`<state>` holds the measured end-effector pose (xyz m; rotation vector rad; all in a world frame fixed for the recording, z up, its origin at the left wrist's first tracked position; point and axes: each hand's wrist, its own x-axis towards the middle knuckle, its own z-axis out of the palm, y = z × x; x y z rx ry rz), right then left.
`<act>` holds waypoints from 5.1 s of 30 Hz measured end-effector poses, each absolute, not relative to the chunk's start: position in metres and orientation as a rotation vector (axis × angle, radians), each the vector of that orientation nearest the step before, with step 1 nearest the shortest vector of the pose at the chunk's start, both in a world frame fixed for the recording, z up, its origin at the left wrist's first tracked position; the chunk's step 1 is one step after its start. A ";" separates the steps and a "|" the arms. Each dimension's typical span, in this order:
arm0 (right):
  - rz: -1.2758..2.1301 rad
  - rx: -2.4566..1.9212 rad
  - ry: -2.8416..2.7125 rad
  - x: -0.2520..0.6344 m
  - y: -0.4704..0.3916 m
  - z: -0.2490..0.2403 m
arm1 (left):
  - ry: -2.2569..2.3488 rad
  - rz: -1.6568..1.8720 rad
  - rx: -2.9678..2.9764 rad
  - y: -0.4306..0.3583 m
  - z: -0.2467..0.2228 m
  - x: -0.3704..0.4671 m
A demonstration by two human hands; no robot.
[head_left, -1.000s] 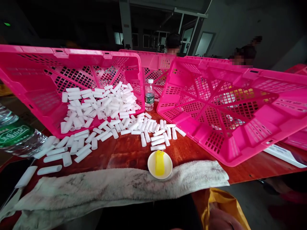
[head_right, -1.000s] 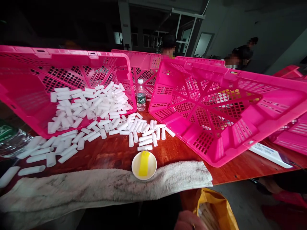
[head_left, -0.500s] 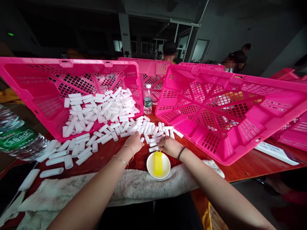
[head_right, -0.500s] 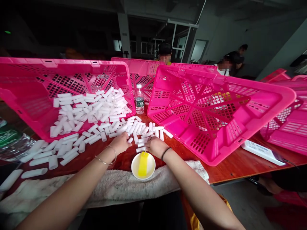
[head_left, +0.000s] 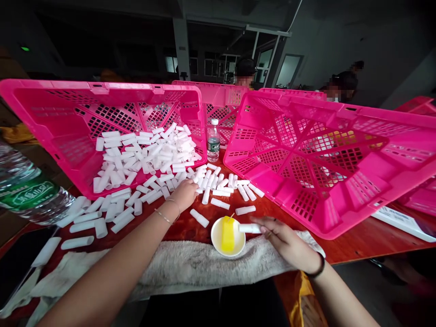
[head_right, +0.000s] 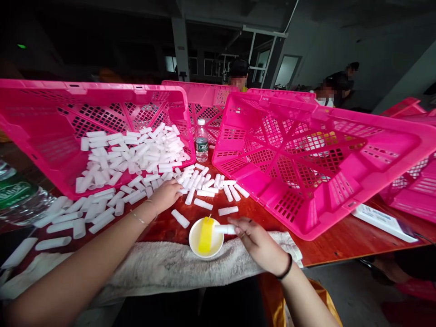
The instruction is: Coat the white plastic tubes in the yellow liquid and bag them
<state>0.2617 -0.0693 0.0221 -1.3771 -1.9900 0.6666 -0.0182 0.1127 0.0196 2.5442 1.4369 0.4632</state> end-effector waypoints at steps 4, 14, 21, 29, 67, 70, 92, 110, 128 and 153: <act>0.554 -1.313 -1.986 0.236 -0.065 0.008 | 1.436 0.418 2.553 0.122 0.020 -0.005; 0.390 -1.275 -2.027 0.220 -0.051 -0.016 | 1.351 0.581 2.316 0.017 0.044 -0.035; 0.625 -1.325 -1.914 0.226 -0.058 -0.013 | 1.309 0.205 2.373 -0.030 0.018 -0.056; 0.672 -1.224 -1.911 0.229 -0.064 -0.016 | 1.345 0.502 2.292 -0.036 0.014 -0.053; 0.831 -1.249 -1.784 0.202 -0.093 0.030 | 1.015 0.559 2.445 -0.056 0.034 -0.016; 0.620 -1.298 -1.898 0.192 -0.087 0.040 | 0.994 0.526 2.186 -0.066 0.041 0.000; 0.130 -1.843 -2.306 0.235 -0.030 0.007 | 2.051 0.020 2.536 0.060 0.043 -0.145; 0.258 -1.236 -1.979 0.219 -0.048 -0.021 | 1.645 0.443 2.282 0.008 0.035 -0.083; 0.472 -1.234 -1.999 0.226 -0.058 -0.014 | 1.450 0.791 2.040 -0.035 0.013 -0.073; 0.575 -1.144 -1.995 0.221 -0.082 -0.014 | 0.996 0.565 2.145 -0.015 -0.002 0.008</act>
